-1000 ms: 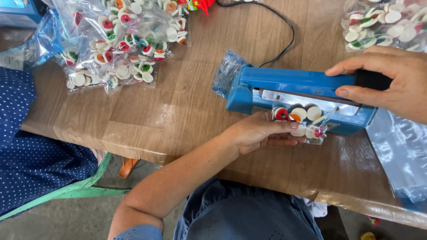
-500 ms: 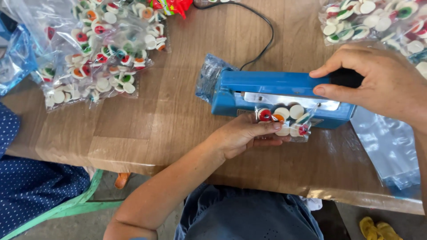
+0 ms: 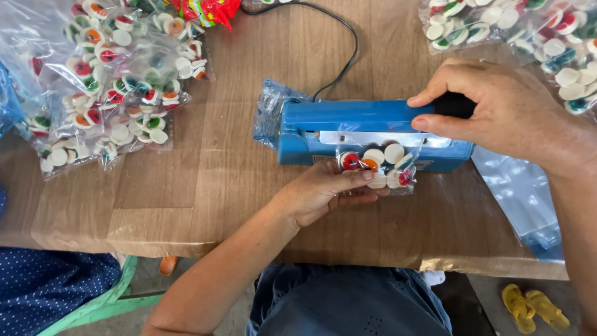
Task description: Sealing small plastic bags containing colorful items using a manual heat sealer
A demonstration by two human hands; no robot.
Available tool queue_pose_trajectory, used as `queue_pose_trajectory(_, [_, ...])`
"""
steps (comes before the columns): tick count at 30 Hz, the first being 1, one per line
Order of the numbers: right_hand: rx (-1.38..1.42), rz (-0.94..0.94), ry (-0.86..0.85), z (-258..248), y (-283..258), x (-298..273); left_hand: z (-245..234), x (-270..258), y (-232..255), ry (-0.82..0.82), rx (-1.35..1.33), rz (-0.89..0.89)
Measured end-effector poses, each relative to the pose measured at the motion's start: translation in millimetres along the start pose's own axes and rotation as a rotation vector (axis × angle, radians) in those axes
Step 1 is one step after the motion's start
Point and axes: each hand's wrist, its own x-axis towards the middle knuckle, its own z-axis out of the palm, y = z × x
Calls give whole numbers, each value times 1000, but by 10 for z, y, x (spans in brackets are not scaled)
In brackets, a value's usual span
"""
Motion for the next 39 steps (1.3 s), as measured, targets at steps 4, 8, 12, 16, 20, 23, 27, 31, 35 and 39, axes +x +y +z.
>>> queue_pose_trajectory(4, [28, 21, -9, -38, -61, -12, -37, 32, -43, 17, -30, -15])
queue_pose_trajectory(8, [18, 43, -34, -35, -50, -6, 15, -2, 3, 31, 10, -11])
queue_pose_trajectory(12, [96, -96, 23, 19, 32, 4, 48, -23, 35, 61, 13, -28])
queue_pose_trajectory(16, [100, -153, 39, 55, 88, 18, 75, -41, 68, 73, 19, -37])
queue_pose_trajectory(20, [103, -163, 42, 67, 110, 26, 59, -28, 49, 76, 19, -37])
queue_pose_trajectory(23, [108, -170, 25, 79, 131, 28, 55, -30, 47, 63, -6, -28])
queue_pose_trajectory(27, [128, -164, 33, 84, 138, 25, 65, -38, 61, 68, 21, -33])
queue_pose_trajectory(31, [125, -172, 37, 95, 155, 29, 47, -31, 44, 61, 21, -25])
queue_pose_trajectory(35, [139, -134, 36, 62, 97, 14, -15, 10, -13, 30, -4, -5])
queue_pose_trajectory(39, [129, -58, 9, 44, 50, 1, -46, 27, -37, 44, 7, -32])
